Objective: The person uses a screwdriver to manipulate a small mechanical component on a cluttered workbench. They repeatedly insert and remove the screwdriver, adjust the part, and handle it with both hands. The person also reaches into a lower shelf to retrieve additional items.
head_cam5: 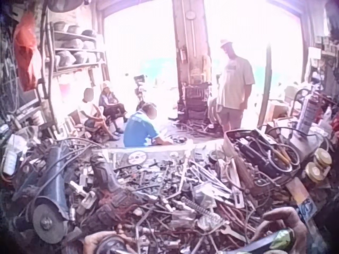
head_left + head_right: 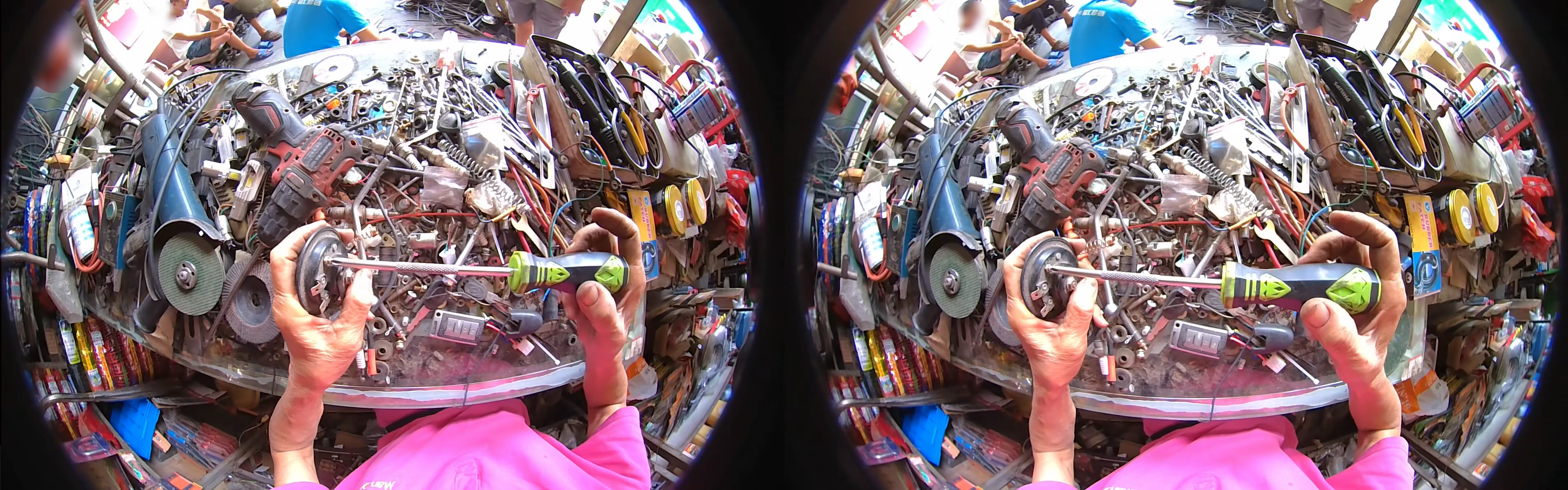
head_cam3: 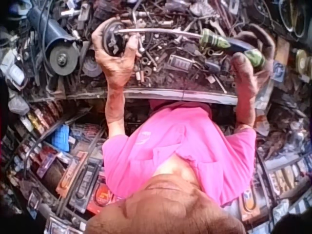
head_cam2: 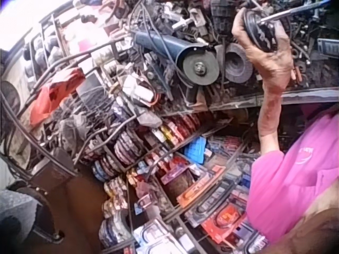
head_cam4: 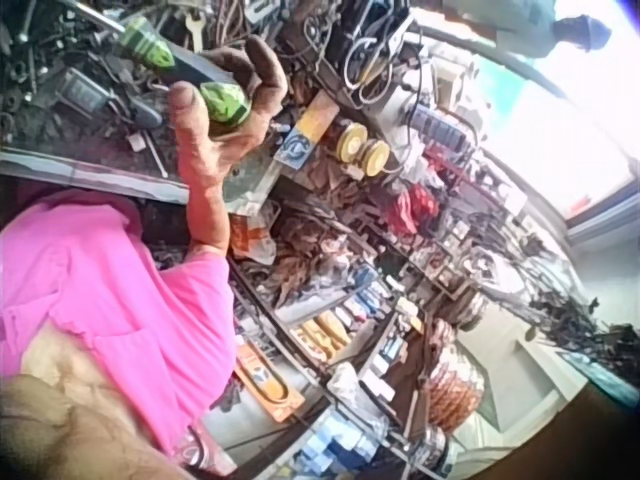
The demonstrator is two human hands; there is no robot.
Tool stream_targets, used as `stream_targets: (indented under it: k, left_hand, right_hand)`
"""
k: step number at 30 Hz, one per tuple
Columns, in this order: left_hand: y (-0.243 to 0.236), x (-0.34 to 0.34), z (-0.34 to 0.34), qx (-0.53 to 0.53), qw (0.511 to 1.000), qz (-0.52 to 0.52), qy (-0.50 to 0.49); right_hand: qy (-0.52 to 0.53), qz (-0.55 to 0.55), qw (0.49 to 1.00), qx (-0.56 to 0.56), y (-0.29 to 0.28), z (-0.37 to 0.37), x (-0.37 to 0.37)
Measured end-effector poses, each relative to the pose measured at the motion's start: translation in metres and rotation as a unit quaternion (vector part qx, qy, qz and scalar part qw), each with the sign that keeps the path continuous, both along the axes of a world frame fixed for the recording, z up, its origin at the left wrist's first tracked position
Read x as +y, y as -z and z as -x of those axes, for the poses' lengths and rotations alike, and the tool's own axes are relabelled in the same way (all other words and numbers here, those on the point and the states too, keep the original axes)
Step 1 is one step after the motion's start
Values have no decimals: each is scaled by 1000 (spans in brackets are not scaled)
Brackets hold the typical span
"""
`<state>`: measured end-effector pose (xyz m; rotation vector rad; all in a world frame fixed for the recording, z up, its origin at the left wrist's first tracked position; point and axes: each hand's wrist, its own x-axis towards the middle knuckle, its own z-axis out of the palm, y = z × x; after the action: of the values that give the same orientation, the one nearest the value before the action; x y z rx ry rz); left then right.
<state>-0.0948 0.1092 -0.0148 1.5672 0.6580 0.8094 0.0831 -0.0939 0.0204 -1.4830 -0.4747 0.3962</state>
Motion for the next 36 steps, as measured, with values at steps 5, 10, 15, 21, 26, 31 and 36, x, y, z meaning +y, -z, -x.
stream_targets:
  k: [5,10,15,21,26,31,36]
  left_hand:
    - [1,-2,-1,8,1000,-13,14]
    - [0,-4,-1,5,1000,0,13]
    - [0,0,0,-7,1000,12,2]
    - [-1,0,-1,9,1000,23,6]
    - [0,-1,-1,3,1000,25,-1]
    - [0,2,-2,11,1000,10,-10]
    - [-1,0,-1,20,1000,15,-4]
  right_hand:
    - [49,49,996,-49,5,1,-13]
    - [35,24,999,-19,9,-1,-15]
    - [23,26,992,-119,6,3,1]
    - [55,72,984,-152,13,4,-19]
    - [10,73,994,-84,10,3,-18]
    - [12,35,991,-128,10,2,-12]
    - [16,77,993,-83,17,0,-28]
